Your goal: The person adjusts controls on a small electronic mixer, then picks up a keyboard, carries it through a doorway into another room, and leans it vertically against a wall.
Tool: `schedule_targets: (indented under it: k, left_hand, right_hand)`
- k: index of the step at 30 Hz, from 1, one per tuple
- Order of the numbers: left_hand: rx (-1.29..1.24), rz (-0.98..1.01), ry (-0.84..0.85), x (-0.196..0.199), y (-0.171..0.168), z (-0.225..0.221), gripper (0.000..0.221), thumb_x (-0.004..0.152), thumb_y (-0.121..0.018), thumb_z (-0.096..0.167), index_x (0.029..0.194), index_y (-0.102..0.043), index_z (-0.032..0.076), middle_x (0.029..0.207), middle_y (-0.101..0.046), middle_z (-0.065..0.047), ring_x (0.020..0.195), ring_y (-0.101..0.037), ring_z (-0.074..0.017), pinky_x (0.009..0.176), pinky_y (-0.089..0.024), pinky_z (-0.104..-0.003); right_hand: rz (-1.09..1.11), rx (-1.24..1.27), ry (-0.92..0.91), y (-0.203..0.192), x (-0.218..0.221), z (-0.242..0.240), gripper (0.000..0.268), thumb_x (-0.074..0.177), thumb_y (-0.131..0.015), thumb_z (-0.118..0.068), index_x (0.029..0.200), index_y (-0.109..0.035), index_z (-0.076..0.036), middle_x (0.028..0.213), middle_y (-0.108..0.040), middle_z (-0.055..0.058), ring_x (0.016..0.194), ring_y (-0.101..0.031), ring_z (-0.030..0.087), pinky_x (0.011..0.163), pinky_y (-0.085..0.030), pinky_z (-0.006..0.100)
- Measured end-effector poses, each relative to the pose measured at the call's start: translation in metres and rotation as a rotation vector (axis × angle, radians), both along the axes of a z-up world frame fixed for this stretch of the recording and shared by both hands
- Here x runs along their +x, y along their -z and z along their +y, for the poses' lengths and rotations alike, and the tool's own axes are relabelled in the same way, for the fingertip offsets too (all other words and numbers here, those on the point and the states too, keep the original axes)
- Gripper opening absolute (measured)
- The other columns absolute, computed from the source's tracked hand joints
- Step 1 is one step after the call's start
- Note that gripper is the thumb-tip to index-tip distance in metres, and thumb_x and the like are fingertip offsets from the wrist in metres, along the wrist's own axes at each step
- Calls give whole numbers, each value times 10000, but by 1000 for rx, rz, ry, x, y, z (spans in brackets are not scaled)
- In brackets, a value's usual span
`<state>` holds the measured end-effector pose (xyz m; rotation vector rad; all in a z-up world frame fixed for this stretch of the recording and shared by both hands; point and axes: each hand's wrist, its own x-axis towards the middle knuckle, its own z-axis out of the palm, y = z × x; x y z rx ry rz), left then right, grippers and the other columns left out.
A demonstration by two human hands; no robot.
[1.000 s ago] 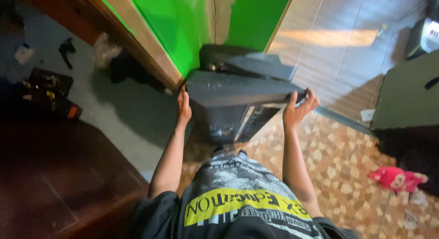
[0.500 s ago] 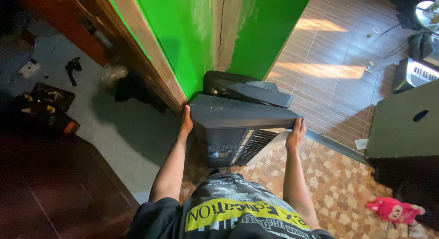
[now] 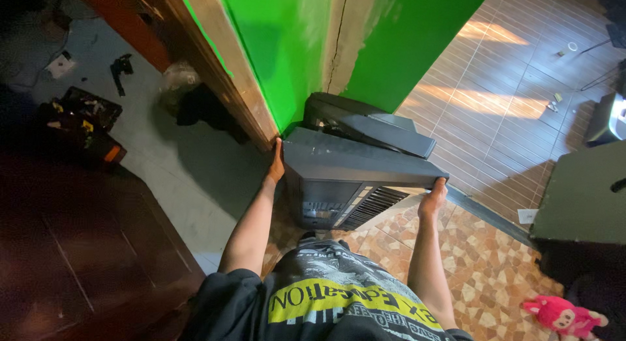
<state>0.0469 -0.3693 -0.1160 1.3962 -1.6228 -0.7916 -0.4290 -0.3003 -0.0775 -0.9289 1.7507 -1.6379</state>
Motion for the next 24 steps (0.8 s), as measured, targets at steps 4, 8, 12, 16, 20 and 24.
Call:
schedule_targets:
  k: [4, 8, 12, 16, 20, 24]
  left_hand:
    - [167, 116, -134, -1, 14, -7, 611, 1128, -337, 264, 1679, -112, 128, 1725, -99, -150, 1594, -119, -277, 1285, -95, -377]
    - [280, 625, -146, -3, 21, -10, 736, 1113, -329, 551, 1639, -257, 41, 1705, -271, -144, 1560, -256, -271, 1263, -204, -373]
    - [427, 897, -166, -4, 13, 2, 942, 956, -331, 764, 1632, -254, 112, 1651, -309, -55, 1506, -293, -217, 1202, -273, -355]
    - [493, 1001, -127, -1, 2, 20, 937, 962, -367, 774, 1557, -411, 52, 1574, -423, -125, 1441, -405, -270, 1158, -352, -395]
    - [555, 1034, -263, 2, 4, 40, 917, 916, -396, 773, 1493, -514, 71, 1530, -497, -137, 1398, -469, -295, 1113, -413, -425]
    - [557, 1106, -201, 6, 8, 67, 886, 925, -388, 768, 1457, -546, 78, 1486, -551, -133, 1383, -512, -298, 1114, -450, -425]
  right_hand:
    - [14, -56, -10, 5, 3, -6, 701, 1100, -409, -615, 1054, -623, 50, 976, -598, 74, 891, -509, 155, 801, -439, 340]
    - [-19, -107, 58, 13, 7, -5, 683, 1115, -474, -580, 922, -586, 66, 886, -542, 72, 834, -460, 156, 729, -401, 364]
    - [3, -111, 94, 19, 7, -4, 711, 1132, -493, -580, 828, -517, 62, 802, -461, 74, 732, -400, 157, 639, -322, 354]
    - [-263, -156, -26, 22, 5, 9, 621, 1018, -542, -596, 1037, -641, 18, 991, -616, 52, 880, -538, 152, 778, -453, 337]
    - [-307, -258, -119, 29, 4, 18, 626, 999, -570, -600, 1106, -621, 15, 1065, -641, 61, 983, -584, 164, 901, -487, 333]
    - [-358, -298, -169, 35, 0, 31, 648, 967, -605, -638, 1140, -600, -13, 1081, -640, 57, 1011, -596, 168, 921, -496, 341]
